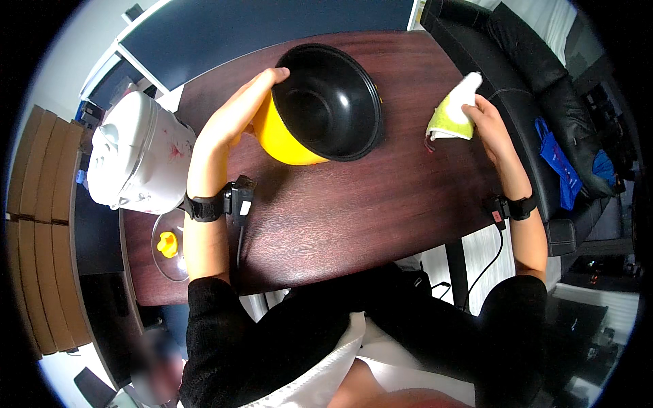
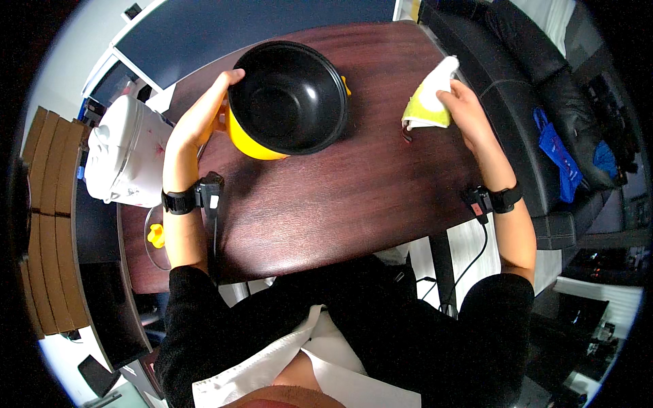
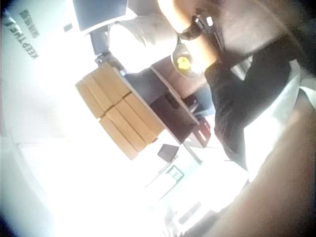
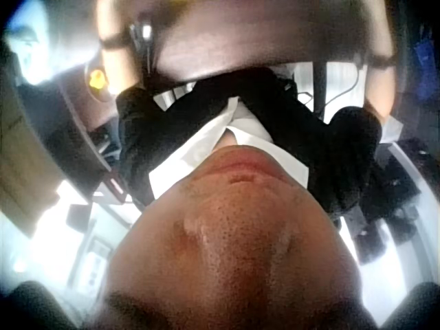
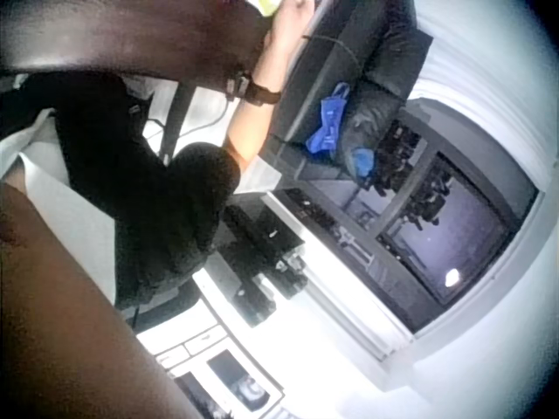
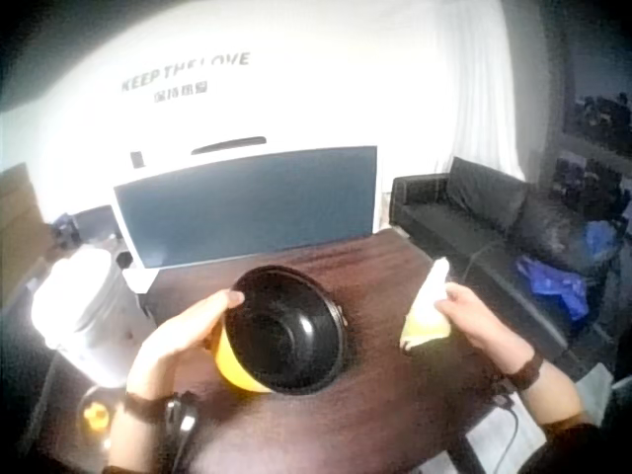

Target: The person uses a screwdriver to remove a screw from a glass lid and then from the bottom of a yellow appliance. They also wipe the inside of the yellow appliance with a cloth.

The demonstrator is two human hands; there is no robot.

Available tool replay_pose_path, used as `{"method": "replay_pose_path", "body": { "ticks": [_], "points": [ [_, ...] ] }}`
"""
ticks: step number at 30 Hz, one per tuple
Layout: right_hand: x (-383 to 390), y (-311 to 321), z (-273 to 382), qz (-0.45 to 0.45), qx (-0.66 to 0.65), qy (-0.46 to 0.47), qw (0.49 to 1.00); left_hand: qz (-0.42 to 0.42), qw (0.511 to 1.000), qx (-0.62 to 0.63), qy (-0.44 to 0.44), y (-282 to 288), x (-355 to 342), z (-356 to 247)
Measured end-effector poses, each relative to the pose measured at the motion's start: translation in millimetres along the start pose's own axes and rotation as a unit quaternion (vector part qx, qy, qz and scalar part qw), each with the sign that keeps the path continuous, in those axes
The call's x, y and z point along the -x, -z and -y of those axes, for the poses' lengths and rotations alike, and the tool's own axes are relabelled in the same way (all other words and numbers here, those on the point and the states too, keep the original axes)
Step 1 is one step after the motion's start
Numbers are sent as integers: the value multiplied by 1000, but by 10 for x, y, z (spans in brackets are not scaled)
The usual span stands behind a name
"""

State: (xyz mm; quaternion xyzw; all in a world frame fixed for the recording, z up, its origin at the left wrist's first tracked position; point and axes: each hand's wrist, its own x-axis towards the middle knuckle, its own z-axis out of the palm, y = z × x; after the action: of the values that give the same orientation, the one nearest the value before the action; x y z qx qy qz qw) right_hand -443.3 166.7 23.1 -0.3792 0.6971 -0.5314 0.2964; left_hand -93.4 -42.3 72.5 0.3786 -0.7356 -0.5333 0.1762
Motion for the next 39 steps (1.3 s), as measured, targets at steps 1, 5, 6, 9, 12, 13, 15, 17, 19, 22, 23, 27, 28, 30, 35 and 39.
{"method": "replay_pose_path", "body": {
  "ticks": [1,5,6,9,12,13,15,17,19,22,23,27,28,30,35,39],
  "points": [
    [-22,-31,4,2,40,1,999,-12,999,9,34,10,-11,2],
    [-263,-91,-303,-2,150,169,974,-20,997,39,67,94,-108,54],
    [-228,-154,-285,-91,258,253,928,-20,995,62,77,89,-127,62],
    [-123,-364,-11,-122,328,293,890,-11,991,84,100,176,-203,184],
    [-108,-507,33,-68,294,317,899,-21,993,75,89,178,-205,201],
    [-108,-535,38,-48,288,325,900,-27,993,70,86,177,-193,188],
    [-113,-584,40,-3,284,313,906,-14,993,81,90,180,-202,193],
    [-100,-657,82,36,273,311,910,-16,993,88,76,164,-197,180],
    [-109,-705,76,68,275,306,909,-1,996,63,63,170,-160,155],
    [-173,-750,62,89,273,308,907,17,999,31,5,122,-81,81],
    [-181,-766,62,97,258,317,907,22,999,21,-17,102,-66,61],
    [-178,-941,131,167,218,328,904,-3,997,8,-78,28,3,13],
    [-176,-967,135,191,209,329,901,23,994,5,-111,50,-46,56],
    [-211,-951,122,268,223,314,883,75,981,-2,-178,122,-154,113],
    [8,-1054,133,316,228,302,870,178,959,1,-221,162,-108,57],
    [70,-1119,105,340,257,342,837,201,952,-2,-231,203,-74,72]
  ]
}}
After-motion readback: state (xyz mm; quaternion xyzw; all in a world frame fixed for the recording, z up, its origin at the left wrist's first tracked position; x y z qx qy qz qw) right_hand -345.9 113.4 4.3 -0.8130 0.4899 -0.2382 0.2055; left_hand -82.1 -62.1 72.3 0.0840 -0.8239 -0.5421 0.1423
